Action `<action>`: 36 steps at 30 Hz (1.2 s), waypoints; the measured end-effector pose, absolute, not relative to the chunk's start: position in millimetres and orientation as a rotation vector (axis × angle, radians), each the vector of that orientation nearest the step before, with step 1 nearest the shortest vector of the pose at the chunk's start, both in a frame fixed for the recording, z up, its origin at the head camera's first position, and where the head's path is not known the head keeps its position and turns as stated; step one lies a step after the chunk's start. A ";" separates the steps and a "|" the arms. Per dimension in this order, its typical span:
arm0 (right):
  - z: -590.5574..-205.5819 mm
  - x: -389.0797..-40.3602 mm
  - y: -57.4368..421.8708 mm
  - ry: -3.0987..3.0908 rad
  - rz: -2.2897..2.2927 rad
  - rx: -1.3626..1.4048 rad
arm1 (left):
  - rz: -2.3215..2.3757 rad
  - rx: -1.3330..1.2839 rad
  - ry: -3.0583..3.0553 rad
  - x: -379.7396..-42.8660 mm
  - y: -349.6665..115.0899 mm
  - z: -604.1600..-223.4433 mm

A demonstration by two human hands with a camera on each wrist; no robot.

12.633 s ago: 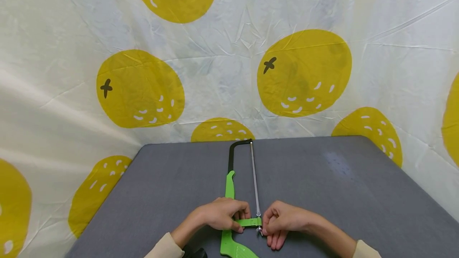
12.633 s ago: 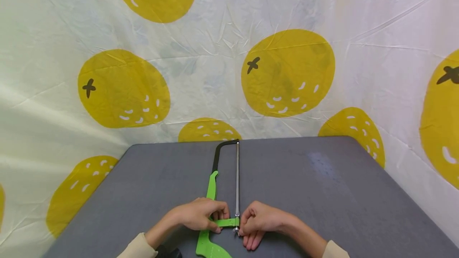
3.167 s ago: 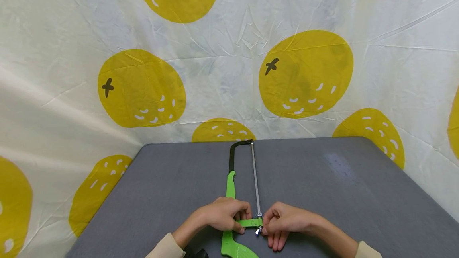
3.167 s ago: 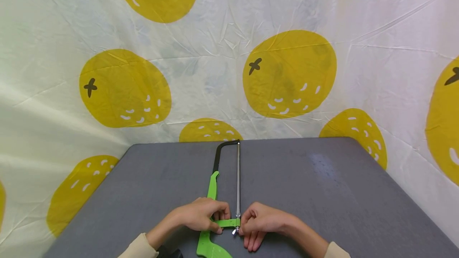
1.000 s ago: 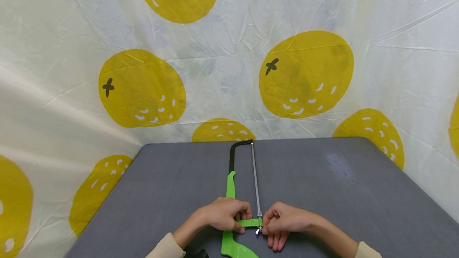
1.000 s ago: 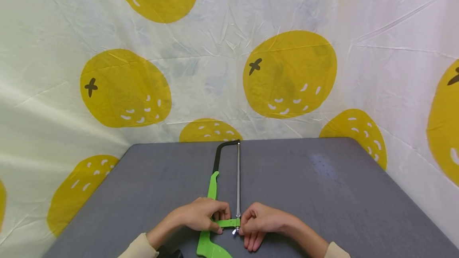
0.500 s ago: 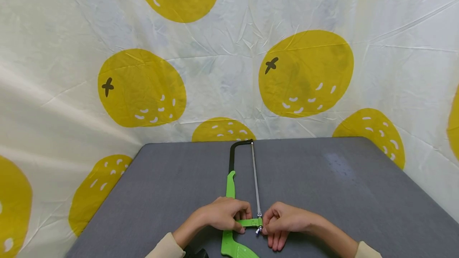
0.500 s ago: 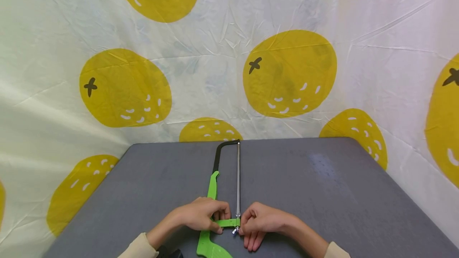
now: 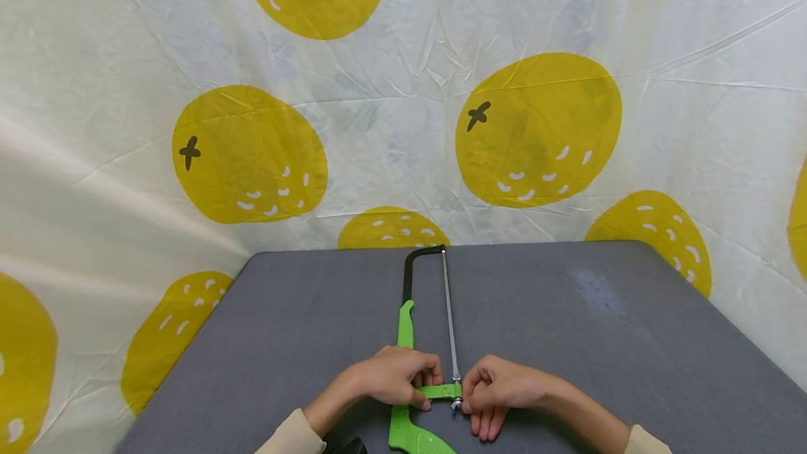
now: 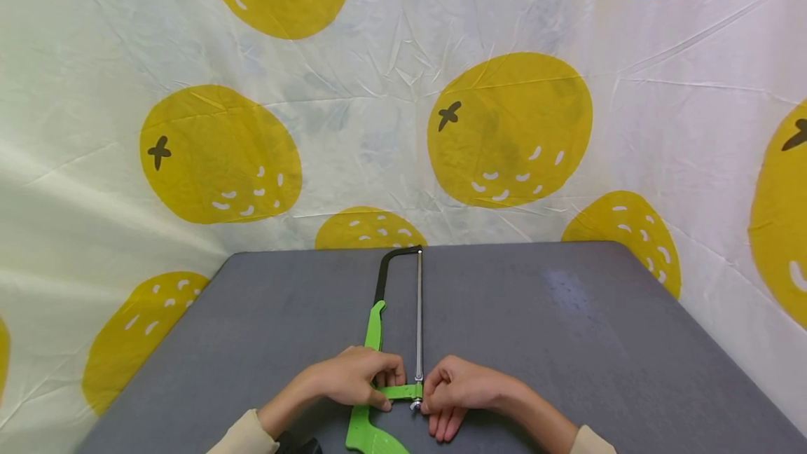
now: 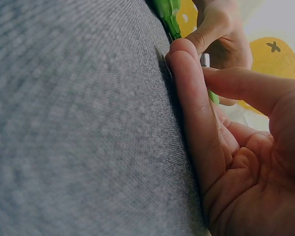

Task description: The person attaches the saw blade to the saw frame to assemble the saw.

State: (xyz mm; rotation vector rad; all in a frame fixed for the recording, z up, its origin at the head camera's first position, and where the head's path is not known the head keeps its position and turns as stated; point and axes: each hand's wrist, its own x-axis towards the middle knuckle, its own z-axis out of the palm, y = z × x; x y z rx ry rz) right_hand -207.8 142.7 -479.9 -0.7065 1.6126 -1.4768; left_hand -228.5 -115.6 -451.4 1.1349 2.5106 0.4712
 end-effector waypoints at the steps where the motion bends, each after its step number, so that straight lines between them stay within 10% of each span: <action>1: -479.9 -207.9 142.7 1.612 -1.477 -0.708 | 0.470 1.134 2.513 -228.5 -115.5 -451.4; 36: -479.6 -205.7 142.7 1.650 -1.486 -0.716 | 0.487 1.123 2.506 -228.1 -115.6 -451.0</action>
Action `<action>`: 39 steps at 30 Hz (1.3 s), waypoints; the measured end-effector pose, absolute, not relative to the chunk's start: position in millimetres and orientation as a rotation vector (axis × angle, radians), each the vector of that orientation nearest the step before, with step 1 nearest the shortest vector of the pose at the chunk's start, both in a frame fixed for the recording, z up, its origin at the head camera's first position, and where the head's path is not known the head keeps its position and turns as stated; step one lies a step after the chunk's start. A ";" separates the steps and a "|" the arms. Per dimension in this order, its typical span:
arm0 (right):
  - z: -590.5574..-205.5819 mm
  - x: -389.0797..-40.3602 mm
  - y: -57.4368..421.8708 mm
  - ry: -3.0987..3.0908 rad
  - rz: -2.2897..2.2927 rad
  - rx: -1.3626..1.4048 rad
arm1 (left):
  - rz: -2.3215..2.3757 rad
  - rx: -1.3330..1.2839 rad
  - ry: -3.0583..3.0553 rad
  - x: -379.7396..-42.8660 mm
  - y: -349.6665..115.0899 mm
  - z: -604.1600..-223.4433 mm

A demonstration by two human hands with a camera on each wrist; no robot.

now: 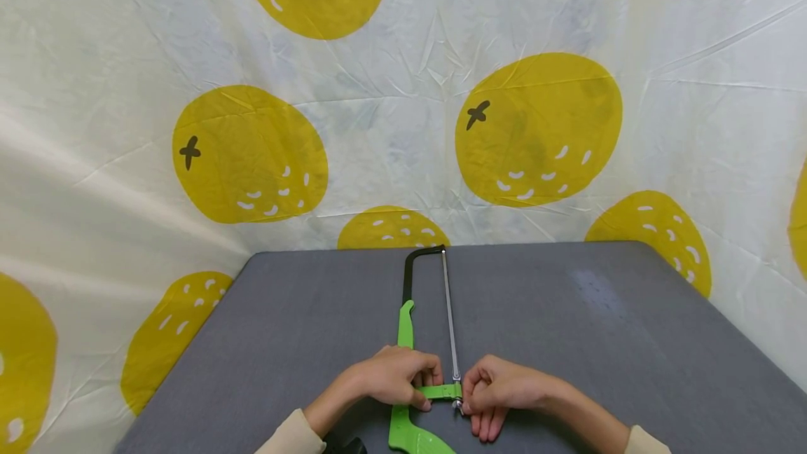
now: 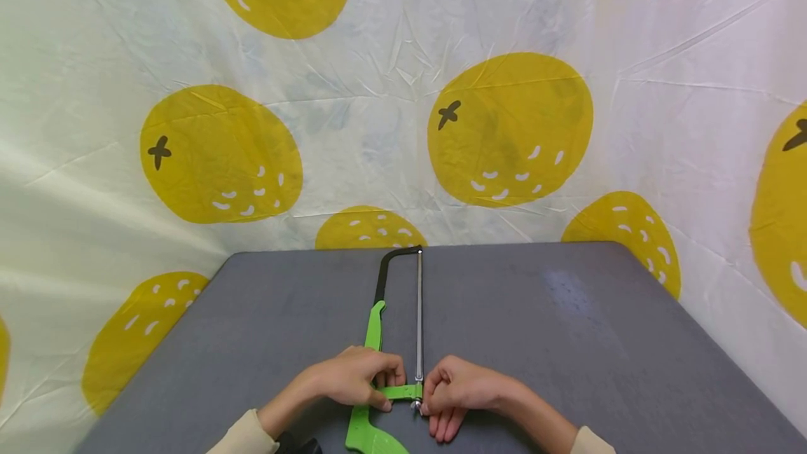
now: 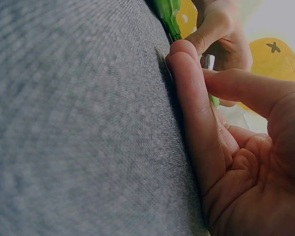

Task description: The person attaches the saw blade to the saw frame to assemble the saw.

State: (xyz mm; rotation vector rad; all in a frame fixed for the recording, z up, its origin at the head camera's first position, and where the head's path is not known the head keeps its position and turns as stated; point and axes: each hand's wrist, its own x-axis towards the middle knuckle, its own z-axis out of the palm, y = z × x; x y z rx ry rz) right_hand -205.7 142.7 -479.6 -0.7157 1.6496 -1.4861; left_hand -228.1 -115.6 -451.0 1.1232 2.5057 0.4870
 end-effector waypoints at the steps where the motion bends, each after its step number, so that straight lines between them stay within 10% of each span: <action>1: -479.6 -205.8 142.7 1.650 -1.485 -0.718 | 0.488 1.123 2.504 -228.1 -115.7 -451.1; 39: -475.2 -206.4 142.3 1.636 -1.455 -0.692 | 0.493 1.136 2.511 -228.1 -115.3 -450.1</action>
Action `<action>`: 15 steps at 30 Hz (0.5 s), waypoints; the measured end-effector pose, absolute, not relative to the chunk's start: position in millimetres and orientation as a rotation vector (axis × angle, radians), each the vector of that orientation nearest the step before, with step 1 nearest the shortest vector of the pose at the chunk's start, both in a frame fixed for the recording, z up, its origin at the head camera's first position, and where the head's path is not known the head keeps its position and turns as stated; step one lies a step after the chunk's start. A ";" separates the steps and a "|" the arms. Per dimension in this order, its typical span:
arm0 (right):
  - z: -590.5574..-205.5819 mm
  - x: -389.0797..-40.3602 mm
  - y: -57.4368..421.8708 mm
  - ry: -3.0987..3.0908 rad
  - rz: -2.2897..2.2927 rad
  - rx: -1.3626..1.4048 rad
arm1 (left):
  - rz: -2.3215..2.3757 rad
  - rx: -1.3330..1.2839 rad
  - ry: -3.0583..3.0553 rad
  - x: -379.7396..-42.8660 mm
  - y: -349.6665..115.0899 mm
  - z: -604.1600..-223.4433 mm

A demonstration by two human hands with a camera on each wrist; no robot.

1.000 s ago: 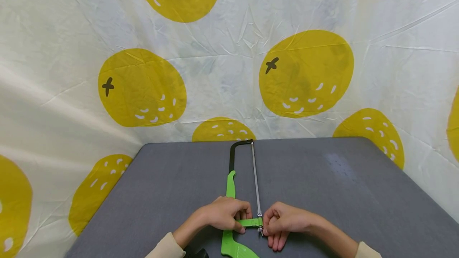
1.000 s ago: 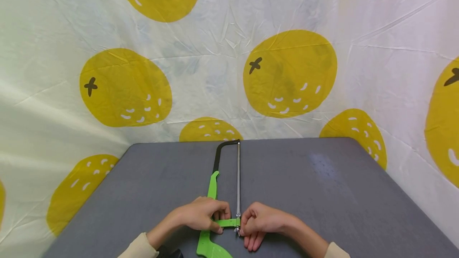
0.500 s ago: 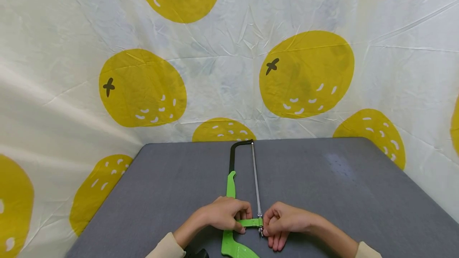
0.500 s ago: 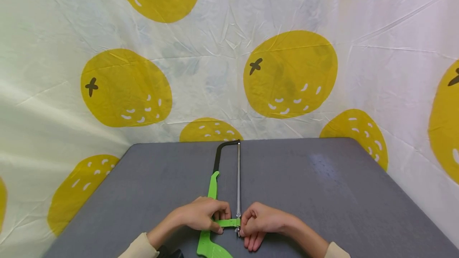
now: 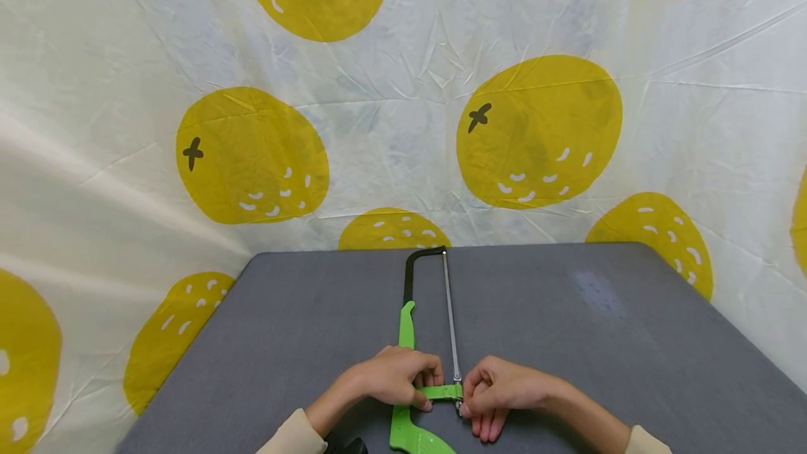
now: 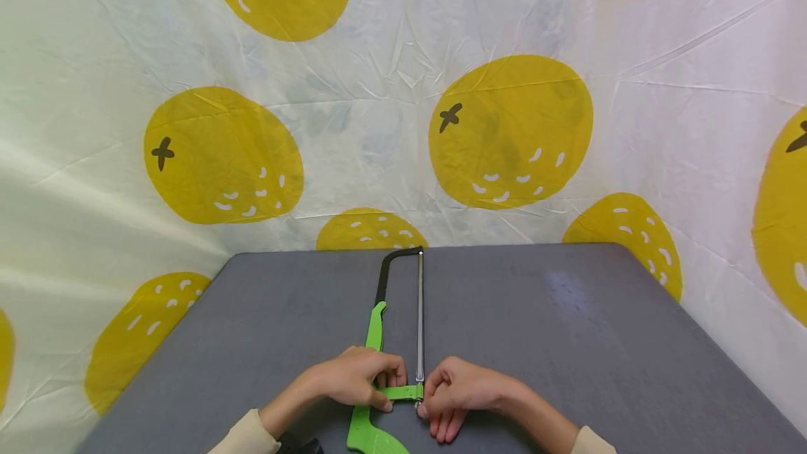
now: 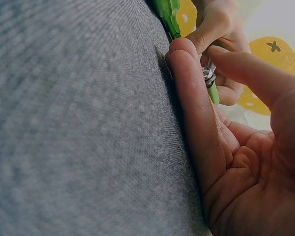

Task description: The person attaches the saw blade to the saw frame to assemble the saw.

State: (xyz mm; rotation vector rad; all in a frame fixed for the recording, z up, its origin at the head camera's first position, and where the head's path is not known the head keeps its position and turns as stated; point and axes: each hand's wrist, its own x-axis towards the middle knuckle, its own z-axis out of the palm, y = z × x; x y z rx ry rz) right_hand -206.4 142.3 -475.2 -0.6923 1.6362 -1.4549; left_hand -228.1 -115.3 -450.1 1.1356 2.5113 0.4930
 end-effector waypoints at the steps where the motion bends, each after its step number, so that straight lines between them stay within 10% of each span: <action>1: -474.7 -206.8 142.3 1.642 -1.451 -0.692 | 0.492 1.137 2.513 -228.6 -114.9 -450.0; 15: -472.6 -205.0 143.3 1.670 -1.463 -0.690 | 0.497 1.121 2.499 -229.0 -113.6 -447.1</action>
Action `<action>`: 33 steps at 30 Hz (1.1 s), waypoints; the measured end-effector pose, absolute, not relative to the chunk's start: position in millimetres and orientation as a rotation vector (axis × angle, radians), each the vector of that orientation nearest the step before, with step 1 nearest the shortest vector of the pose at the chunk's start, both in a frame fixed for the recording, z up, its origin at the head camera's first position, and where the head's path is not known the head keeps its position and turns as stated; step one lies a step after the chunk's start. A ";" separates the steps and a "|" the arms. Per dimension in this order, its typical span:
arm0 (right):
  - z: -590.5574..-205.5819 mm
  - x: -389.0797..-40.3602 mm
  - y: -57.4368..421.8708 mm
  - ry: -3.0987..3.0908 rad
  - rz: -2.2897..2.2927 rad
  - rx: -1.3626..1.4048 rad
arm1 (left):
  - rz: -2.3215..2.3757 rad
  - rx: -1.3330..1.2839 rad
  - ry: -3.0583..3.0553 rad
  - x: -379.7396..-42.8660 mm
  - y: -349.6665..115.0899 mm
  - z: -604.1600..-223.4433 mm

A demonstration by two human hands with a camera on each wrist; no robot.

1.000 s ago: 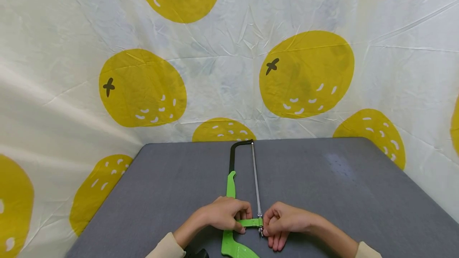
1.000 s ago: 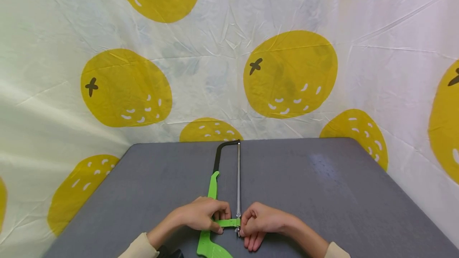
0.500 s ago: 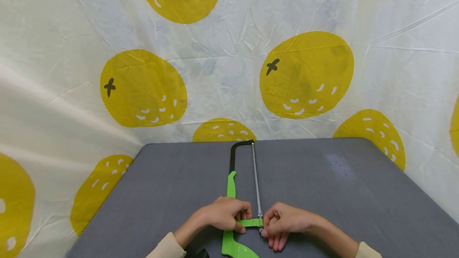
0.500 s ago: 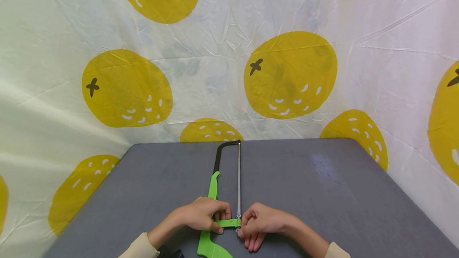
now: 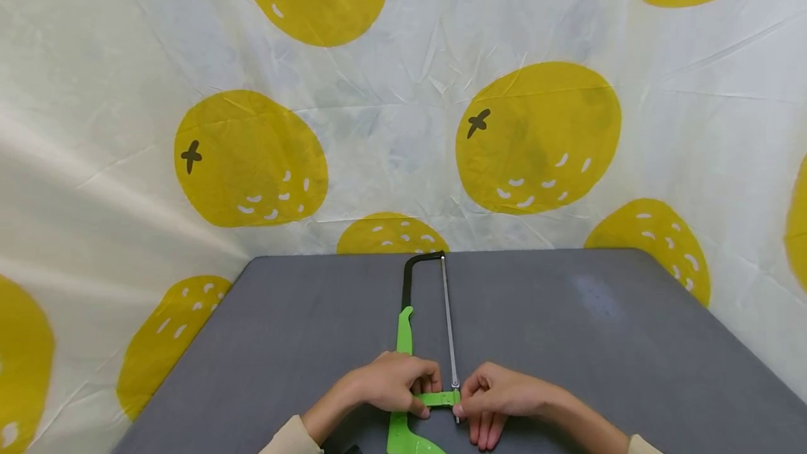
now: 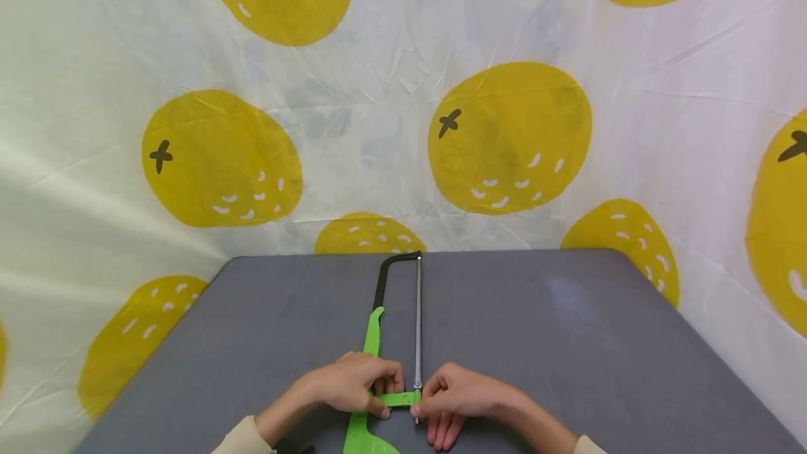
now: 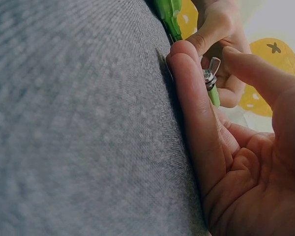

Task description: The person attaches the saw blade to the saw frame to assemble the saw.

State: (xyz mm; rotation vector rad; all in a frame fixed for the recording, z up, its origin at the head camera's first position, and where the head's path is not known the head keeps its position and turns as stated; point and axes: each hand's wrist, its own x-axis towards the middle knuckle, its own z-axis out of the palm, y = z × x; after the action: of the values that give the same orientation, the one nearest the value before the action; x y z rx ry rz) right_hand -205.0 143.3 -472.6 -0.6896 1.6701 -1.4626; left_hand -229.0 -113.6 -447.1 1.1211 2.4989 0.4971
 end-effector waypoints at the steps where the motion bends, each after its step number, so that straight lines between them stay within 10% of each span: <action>1: -473.6 -204.3 142.3 1.674 -1.464 -0.689 | 0.496 1.121 2.501 -228.2 -114.4 -447.8; 33: -473.1 -205.4 141.8 1.635 -1.469 -0.687 | 0.496 1.134 2.506 -228.6 -114.8 -448.8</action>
State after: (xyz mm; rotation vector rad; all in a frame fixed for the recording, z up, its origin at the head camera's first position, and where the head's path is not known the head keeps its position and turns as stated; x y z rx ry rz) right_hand -205.4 141.8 -473.1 -0.6868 1.6350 -1.4691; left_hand -228.6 -114.8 -448.8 1.1340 2.5060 0.4957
